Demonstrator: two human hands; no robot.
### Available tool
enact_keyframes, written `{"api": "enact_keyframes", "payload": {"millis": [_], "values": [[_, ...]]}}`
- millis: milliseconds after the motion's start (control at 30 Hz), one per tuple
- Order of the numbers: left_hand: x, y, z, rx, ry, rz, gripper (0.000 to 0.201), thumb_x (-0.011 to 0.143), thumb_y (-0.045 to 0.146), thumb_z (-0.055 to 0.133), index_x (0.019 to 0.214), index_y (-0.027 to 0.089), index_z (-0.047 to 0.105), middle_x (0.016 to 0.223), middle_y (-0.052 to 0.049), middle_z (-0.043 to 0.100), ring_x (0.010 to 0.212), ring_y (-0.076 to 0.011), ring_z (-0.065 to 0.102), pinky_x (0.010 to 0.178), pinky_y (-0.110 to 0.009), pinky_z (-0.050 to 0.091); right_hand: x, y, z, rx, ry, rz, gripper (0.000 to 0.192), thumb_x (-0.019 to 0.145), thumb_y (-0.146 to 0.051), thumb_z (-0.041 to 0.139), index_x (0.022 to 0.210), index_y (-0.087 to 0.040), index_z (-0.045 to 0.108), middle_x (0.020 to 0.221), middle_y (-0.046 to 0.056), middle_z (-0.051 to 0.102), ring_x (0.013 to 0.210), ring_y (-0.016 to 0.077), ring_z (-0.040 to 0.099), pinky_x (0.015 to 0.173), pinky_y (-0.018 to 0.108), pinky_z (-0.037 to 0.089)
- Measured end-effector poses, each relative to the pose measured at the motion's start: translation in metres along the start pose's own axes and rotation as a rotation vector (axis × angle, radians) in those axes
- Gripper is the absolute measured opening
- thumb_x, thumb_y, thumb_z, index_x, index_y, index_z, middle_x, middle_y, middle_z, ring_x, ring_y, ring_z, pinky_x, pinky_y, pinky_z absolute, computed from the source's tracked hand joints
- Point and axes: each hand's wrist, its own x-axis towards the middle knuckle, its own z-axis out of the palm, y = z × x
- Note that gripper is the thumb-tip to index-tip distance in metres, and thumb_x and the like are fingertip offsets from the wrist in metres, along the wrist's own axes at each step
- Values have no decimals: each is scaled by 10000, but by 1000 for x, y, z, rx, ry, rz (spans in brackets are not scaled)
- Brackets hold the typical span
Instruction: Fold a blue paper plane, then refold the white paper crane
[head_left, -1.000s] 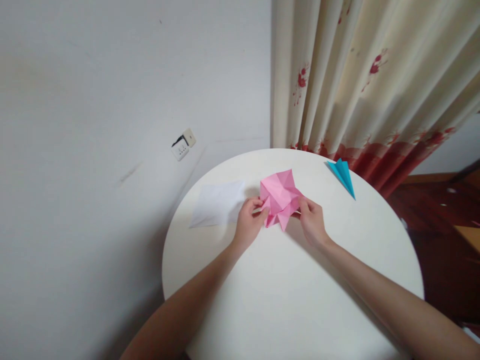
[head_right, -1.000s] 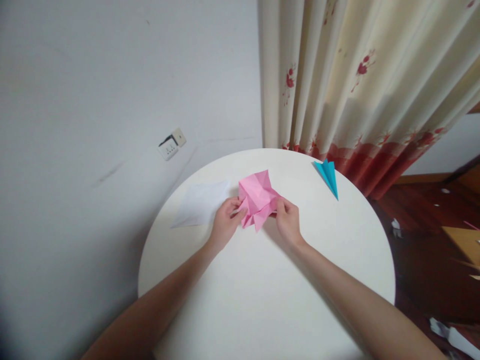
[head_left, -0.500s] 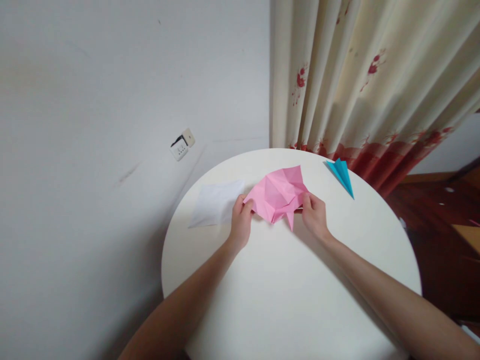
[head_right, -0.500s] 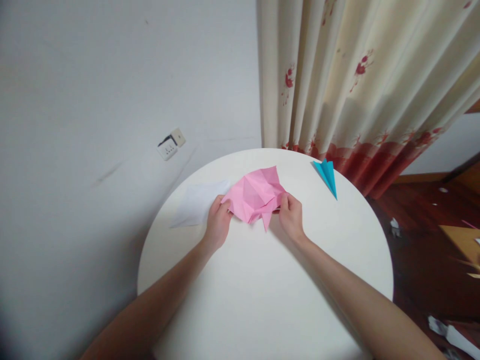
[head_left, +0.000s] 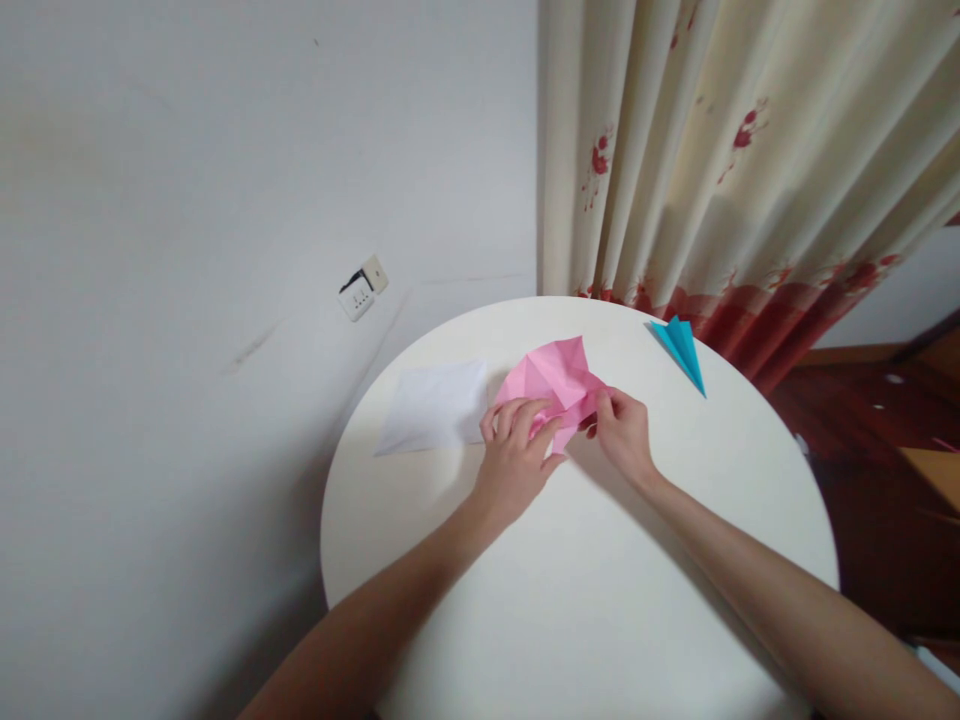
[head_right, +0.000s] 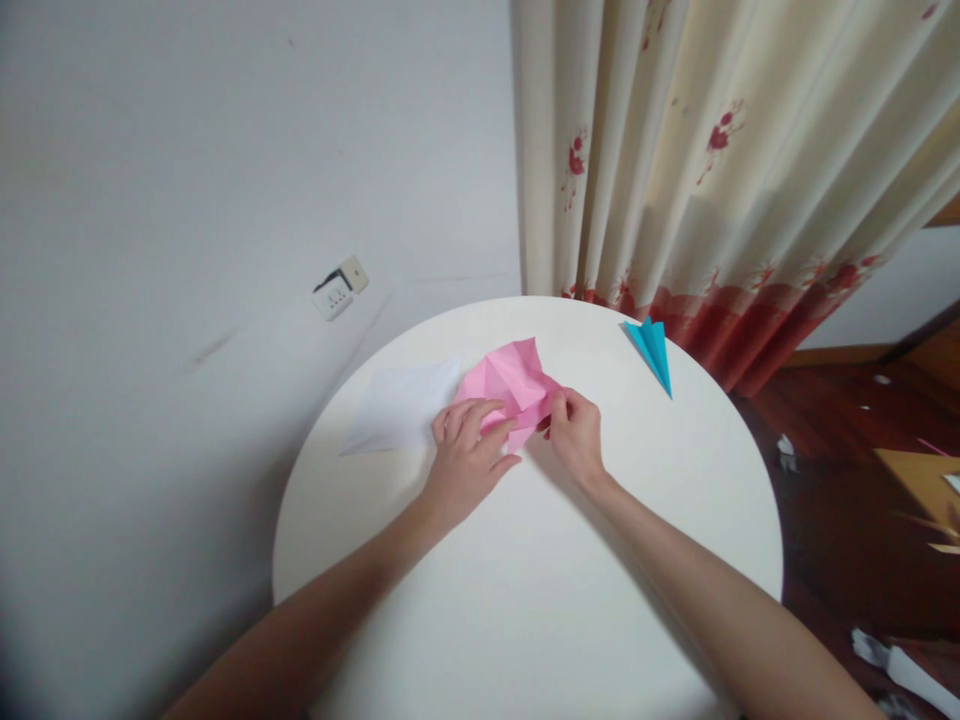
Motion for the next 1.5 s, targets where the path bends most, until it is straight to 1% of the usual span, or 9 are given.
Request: {"api": "enact_keyframes", "payload": {"millis": [167, 367, 600, 700, 800, 933, 1167, 1367, 1500], "values": [[-2, -4, 9, 19, 43, 34, 38, 860, 253, 713, 884, 276, 731, 1159, -33, 687, 1133, -250, 539, 997, -480, 299, 0, -2, 1, 46, -14, 74, 320, 904, -379, 485, 680, -176, 590, 490, 12, 593, 396, 141, 551, 364, 231, 418], [-6, 1, 13, 116, 46, 137, 51, 866, 226, 708, 850, 269, 730, 1204, -19, 676, 1143, -248, 503, 1005, -484, 260, 4, -2, 1, 240, 21, 354, 210, 805, -294, 561, 639, -167, 577, 515, 27, 602, 385, 112, 504, 344, 207, 322], [-4, -2, 12, 103, 181, 20, 139, 819, 161, 731, 857, 292, 758, 1309, -53, 583, 1236, -300, 420, 1042, -517, 308, 16, -7, -13, 349, -46, 488, 152, 769, -236, 565, 647, -147, 578, 573, 34, 599, 430, 85, 471, 379, 199, 321], [-2, -9, 9, -75, 217, -59, 312, 802, 32, 638, 964, 273, 749, 1423, -79, 454, 1362, -310, 355, 1100, -530, 331, 20, -9, -19, 359, -85, 514, 146, 762, -221, 564, 636, -148, 572, 556, 33, 582, 426, 85, 454, 375, 201, 300], [0, -15, 9, -384, 127, -124, 327, 856, 62, 544, 1103, 221, 689, 1504, -114, 366, 1415, -282, 352, 1124, -511, 369, 20, -10, -19, 334, -93, 506, 147, 771, -237, 551, 654, -152, 579, 561, 40, 601, 420, 94, 462, 368, 202, 288], [0, -21, 12, -702, 62, -211, 229, 946, 235, 534, 1135, 216, 661, 1462, -133, 458, 1386, -258, 428, 1105, -466, 420, 15, -10, -14, 272, -91, 451, 173, 795, -294, 541, 704, -159, 601, 620, 59, 666, 440, 108, 508, 383, 201, 322], [0, -23, 22, -1071, 14, -413, 382, 958, 422, 546, 1283, 239, 630, 1475, -116, 495, 1383, -269, 448, 1089, -390, 441, 12, -5, -9, 243, -133, 370, 223, 810, -347, 535, 680, -170, 576, 563, 44, 647, 419, 119, 526, 385, 212, 361], [-2, -21, 34, -1372, 155, -745, 453, 913, 488, 603, 1245, 181, 632, 1167, -121, 699, 1001, -231, 701, 945, -404, 542, 11, -3, -7, 254, -162, 367, 219, 809, -354, 558, 698, -167, 575, 572, 44, 658, 414, 113, 522, 385, 209, 366], [-2, -21, 38, -1343, 198, -817, 425, 856, 423, 686, 1206, 183, 658, 1196, -107, 689, 992, -210, 689, 914, -360, 544, 8, -1, -4, 253, -170, 369, 213, 821, -341, 550, 695, -170, 571, 573, 42, 663, 403, 109, 519, 383, 207, 362]]}}
